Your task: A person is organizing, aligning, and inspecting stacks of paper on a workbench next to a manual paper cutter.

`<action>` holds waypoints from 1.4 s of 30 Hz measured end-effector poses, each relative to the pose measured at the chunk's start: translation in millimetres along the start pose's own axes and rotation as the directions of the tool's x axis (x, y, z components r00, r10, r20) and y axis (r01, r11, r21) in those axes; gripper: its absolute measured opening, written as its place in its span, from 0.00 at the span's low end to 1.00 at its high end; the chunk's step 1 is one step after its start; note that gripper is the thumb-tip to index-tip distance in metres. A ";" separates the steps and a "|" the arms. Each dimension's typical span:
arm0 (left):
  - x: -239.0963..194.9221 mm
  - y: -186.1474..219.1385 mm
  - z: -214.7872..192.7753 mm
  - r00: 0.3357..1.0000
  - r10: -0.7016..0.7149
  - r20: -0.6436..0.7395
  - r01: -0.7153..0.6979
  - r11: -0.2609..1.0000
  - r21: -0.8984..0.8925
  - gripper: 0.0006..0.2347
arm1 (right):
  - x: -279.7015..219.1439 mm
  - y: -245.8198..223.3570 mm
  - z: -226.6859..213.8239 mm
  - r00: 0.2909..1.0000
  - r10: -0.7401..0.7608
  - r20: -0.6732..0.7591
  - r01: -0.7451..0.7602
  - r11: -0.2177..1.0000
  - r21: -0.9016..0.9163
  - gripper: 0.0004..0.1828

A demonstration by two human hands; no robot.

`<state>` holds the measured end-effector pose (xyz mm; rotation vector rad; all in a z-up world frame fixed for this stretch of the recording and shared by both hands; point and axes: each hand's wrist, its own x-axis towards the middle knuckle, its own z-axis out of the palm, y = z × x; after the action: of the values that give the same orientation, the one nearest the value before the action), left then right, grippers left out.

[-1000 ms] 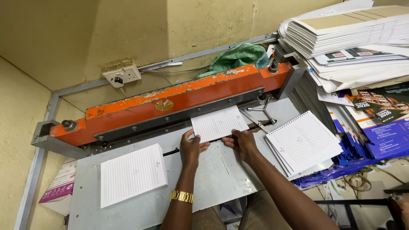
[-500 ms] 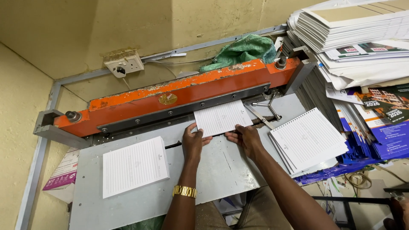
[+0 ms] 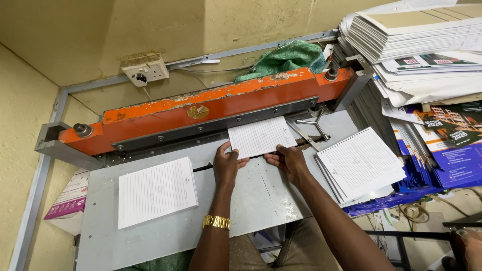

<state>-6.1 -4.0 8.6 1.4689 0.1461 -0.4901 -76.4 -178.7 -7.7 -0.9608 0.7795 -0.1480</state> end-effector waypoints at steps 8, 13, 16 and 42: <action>-0.5 1.8 1.1 1.000 -0.002 0.000 0.002 1.000 0.021 0.22 | 1.1 2.4 -0.6 1.000 -0.014 0.003 0.014 1.000 -0.001 0.18; 4.7 -5.4 -0.6 1.000 0.009 0.005 -0.009 1.000 0.010 0.22 | 5.2 5.0 -1.7 1.000 -0.016 -0.001 0.016 1.000 0.020 0.16; 5.6 -7.0 -0.8 1.000 0.015 0.003 -0.015 1.000 0.000 0.22 | 3.0 4.3 -1.7 1.000 -0.015 -0.007 0.015 1.000 0.006 0.15; -113.9 -20.7 -207.6 0.489 0.817 0.305 -0.517 -0.010 0.856 0.05 | -88.9 -18.3 -272.0 0.613 -0.481 0.627 0.213 -0.664 -0.717 0.35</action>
<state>-75.0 223.6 10.3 2.4323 -0.7861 0.6947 -315.1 -335.2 -35.6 -3.2982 0.2538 -0.4117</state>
